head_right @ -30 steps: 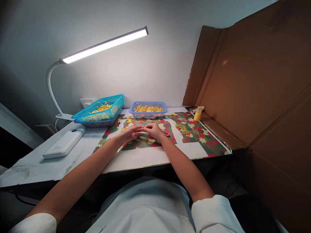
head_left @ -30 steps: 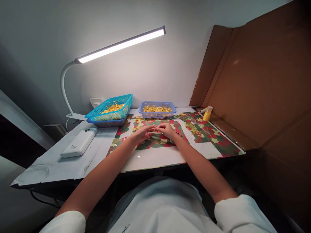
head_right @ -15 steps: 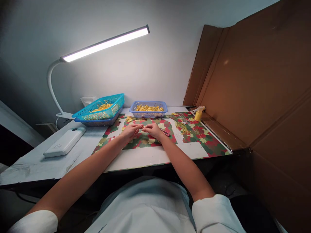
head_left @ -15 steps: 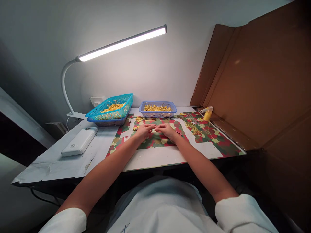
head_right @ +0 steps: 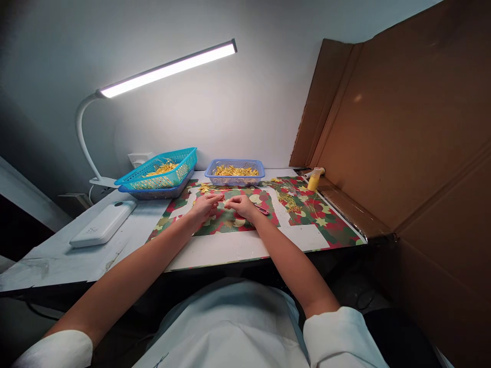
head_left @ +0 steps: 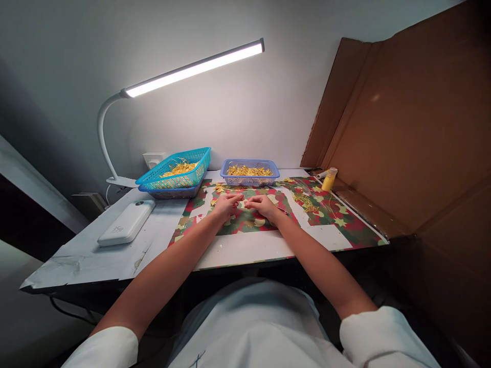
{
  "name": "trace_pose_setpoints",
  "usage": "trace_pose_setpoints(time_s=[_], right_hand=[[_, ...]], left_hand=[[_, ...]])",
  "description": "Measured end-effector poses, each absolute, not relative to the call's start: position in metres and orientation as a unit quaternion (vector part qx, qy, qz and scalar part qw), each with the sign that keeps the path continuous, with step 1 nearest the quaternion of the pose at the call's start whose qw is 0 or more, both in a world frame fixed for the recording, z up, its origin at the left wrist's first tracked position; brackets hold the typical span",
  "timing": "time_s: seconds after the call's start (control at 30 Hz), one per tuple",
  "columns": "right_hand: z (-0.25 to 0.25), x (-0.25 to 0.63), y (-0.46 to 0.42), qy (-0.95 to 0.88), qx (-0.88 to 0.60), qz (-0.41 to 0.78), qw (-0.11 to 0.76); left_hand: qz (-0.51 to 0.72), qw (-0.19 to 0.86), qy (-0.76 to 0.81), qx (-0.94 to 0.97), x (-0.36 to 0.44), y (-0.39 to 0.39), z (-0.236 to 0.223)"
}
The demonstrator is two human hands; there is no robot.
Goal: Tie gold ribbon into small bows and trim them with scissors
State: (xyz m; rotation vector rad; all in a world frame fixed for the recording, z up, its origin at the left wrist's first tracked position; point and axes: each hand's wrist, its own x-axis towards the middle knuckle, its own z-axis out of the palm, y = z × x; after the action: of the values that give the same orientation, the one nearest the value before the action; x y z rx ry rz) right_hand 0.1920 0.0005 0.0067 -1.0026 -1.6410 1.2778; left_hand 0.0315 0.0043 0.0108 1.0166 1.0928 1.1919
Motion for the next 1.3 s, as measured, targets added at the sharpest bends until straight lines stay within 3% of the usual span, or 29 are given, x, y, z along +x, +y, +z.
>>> trace_pose_setpoints(time_s=[0.73, 1.03, 1.3], right_hand=[[0.011, 0.193, -0.006, -0.650, -0.397, 0.511, 0.398], [0.008, 0.194, -0.001, -0.617, -0.444, 0.479, 0.439], [0.002, 0.183, 0.003, -0.672, -0.394, 0.478, 0.405]], left_hand=[[0.558, 0.534, 0.461, 0.437, 0.018, 0.017, 0.007], [0.532, 0.567, 0.457, 0.432, 0.020, 0.012, 0.012], [0.501, 0.572, 0.458, 0.461, 0.024, 0.008, 0.012]])
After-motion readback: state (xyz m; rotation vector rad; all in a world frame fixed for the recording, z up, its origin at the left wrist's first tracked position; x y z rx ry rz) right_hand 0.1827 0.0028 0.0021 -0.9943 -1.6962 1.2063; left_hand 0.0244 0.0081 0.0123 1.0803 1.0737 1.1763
